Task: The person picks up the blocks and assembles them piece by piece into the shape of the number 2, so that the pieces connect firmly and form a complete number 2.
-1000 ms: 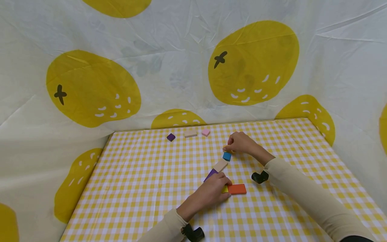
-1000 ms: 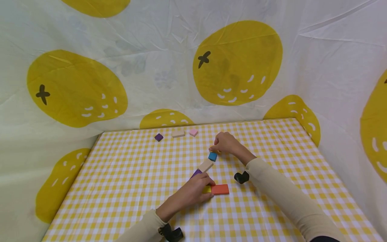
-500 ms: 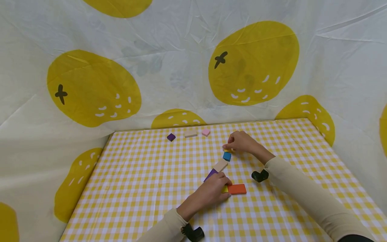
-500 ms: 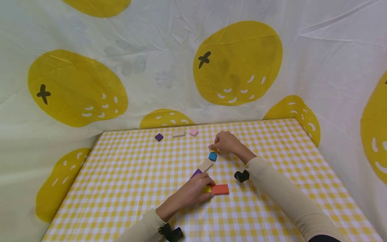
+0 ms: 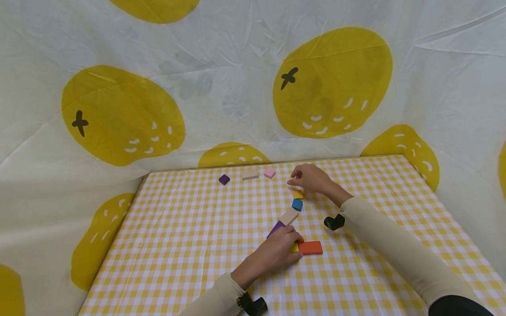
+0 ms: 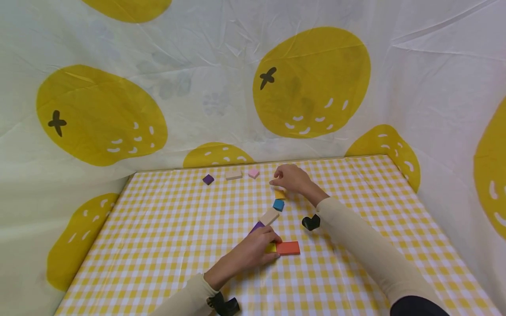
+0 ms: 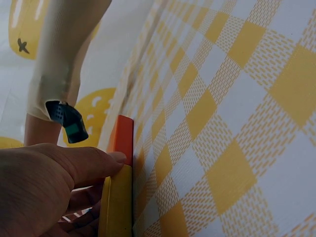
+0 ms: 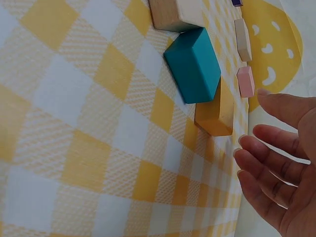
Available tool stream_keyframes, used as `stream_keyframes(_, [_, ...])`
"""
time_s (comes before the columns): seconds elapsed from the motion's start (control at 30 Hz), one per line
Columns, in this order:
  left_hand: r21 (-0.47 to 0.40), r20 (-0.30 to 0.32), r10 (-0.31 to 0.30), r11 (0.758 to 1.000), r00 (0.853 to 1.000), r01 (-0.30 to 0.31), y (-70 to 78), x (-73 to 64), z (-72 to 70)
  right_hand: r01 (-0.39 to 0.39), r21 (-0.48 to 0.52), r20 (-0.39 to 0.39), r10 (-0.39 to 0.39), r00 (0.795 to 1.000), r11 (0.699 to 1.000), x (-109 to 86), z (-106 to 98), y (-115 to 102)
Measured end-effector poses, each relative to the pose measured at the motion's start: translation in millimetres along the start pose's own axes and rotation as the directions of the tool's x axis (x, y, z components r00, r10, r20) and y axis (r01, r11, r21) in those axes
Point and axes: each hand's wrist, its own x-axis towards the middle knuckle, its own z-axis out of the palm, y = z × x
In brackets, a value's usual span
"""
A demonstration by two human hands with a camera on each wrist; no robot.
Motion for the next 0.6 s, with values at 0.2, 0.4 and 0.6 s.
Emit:
stream_keyframes(0.2, [0.01, -0.001, 0.006, 1.0, 1.0, -0.006, -0.5, -0.6, 0.2, 0.002, -0.003, -0.016, -0.003, 1.0, 1.0, 16.6, 3, -2])
stream_keyframes(0.4, [0.02, -0.008, 0.011, 1.0, 1.0, -0.011, -0.5, -1.1, -0.4, 0.028, -0.044, -0.03, -0.029, 0.999, 0.999, 35.6, 7, -9])
stream_keyframes(0.6, [0.03, -0.015, 0.027, 0.999, 1.0, -0.027, -0.2, -0.3, -1.2, 0.04, -0.057, -0.018, -0.041, 0.999, 0.998, 49.9, 11, -18])
